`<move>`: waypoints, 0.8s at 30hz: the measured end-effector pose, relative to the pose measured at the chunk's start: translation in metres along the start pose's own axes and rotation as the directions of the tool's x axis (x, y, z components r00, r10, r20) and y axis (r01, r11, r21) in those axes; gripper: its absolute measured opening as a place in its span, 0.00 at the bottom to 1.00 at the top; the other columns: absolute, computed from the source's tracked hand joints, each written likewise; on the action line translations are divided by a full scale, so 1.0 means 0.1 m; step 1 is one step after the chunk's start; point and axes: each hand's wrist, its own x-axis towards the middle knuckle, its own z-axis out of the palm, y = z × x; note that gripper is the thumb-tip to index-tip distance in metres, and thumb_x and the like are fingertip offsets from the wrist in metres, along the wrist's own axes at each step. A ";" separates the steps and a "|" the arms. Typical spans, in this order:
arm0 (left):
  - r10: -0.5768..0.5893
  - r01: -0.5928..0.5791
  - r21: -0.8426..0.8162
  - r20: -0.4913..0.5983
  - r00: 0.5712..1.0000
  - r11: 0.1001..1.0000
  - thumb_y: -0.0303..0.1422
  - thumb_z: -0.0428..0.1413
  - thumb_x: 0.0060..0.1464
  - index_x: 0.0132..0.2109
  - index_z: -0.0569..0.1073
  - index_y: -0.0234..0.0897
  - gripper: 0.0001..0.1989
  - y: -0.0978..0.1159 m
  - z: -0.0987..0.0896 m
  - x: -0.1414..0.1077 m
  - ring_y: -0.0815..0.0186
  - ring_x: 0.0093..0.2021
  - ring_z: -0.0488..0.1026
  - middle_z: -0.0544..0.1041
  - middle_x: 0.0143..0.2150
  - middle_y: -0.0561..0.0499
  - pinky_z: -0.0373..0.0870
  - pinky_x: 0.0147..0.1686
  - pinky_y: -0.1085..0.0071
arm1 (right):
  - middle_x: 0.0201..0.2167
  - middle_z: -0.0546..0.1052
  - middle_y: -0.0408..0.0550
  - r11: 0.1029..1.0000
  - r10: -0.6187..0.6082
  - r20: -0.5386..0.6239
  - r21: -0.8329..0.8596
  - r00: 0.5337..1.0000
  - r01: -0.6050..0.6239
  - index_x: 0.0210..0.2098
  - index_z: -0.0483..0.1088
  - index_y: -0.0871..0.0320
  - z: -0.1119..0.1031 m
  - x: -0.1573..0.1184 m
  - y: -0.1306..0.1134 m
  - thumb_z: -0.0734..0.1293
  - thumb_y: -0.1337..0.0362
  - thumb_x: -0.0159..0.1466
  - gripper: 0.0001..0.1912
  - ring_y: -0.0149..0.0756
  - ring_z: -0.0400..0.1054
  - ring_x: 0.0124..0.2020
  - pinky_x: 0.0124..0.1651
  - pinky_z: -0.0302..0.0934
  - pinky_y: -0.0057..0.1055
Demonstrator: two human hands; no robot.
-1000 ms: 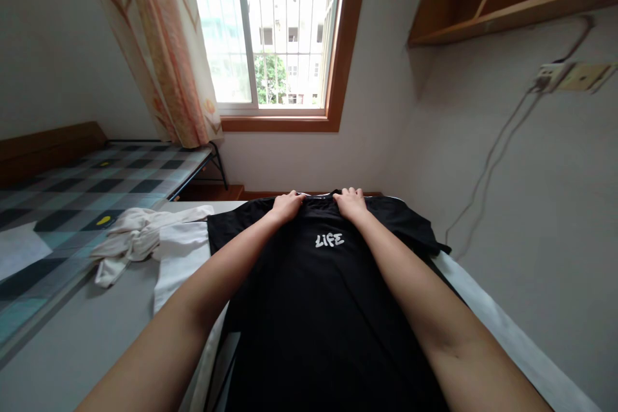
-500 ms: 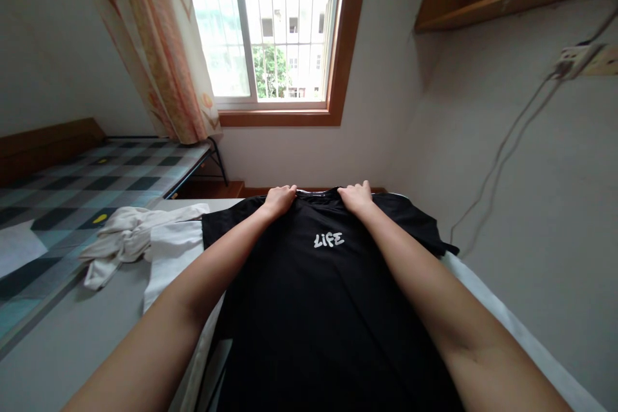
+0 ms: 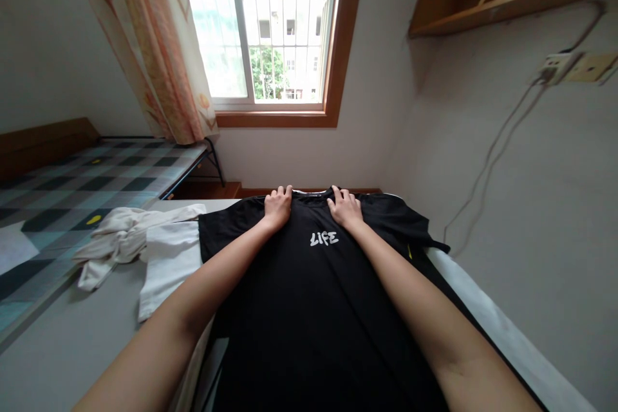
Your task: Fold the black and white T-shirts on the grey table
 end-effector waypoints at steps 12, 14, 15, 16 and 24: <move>0.048 -0.030 -0.085 0.215 0.976 0.996 0.60 0.32 0.58 0.71 0.46 0.29 0.46 0.11 0.11 -0.35 0.49 0.71 0.41 0.46 0.73 0.41 0.39 0.67 0.49 | 0.72 0.42 0.50 0.999 -0.032 0.263 0.050 0.964 0.019 0.71 0.41 0.55 -0.04 -0.27 0.40 0.41 0.35 0.64 0.45 0.43 0.33 0.72 0.69 0.25 0.52; 0.044 -0.029 -0.069 0.220 0.974 0.997 0.59 0.32 0.58 0.71 0.47 0.30 0.45 0.11 0.11 -0.35 0.49 0.72 0.41 0.46 0.73 0.41 0.39 0.67 0.50 | 0.72 0.42 0.50 1.000 -0.005 0.270 0.025 0.963 -0.001 0.71 0.43 0.55 -0.07 -0.35 0.48 0.41 0.35 0.64 0.44 0.44 0.32 0.72 0.69 0.25 0.52; 0.043 -0.029 -0.065 0.224 0.974 0.997 0.59 0.32 0.58 0.71 0.47 0.31 0.45 0.11 0.10 -0.35 0.49 0.72 0.42 0.46 0.73 0.41 0.39 0.67 0.50 | 0.72 0.42 0.50 1.000 0.010 0.269 0.013 0.963 -0.014 0.71 0.44 0.55 -0.09 -0.39 0.51 0.41 0.35 0.64 0.44 0.45 0.33 0.72 0.69 0.26 0.52; 0.040 -0.027 -0.062 0.226 0.973 0.998 0.59 0.32 0.58 0.71 0.47 0.31 0.45 0.12 0.09 -0.36 0.50 0.72 0.41 0.46 0.73 0.42 0.39 0.67 0.50 | 0.72 0.43 0.50 1.000 0.024 0.261 0.003 0.965 -0.026 0.70 0.45 0.55 -0.12 -0.43 0.54 0.41 0.36 0.65 0.43 0.46 0.35 0.71 0.69 0.27 0.52; 0.012 0.002 -0.062 0.222 0.975 0.998 0.58 0.33 0.59 0.71 0.49 0.34 0.43 0.15 0.06 -0.41 0.51 0.71 0.42 0.47 0.72 0.43 0.40 0.67 0.50 | 0.60 0.66 0.62 0.944 0.329 -0.013 0.024 0.944 -0.329 0.62 0.62 0.60 -0.50 -0.46 1.10 0.57 0.51 0.67 0.29 0.54 0.59 0.61 0.60 0.52 0.52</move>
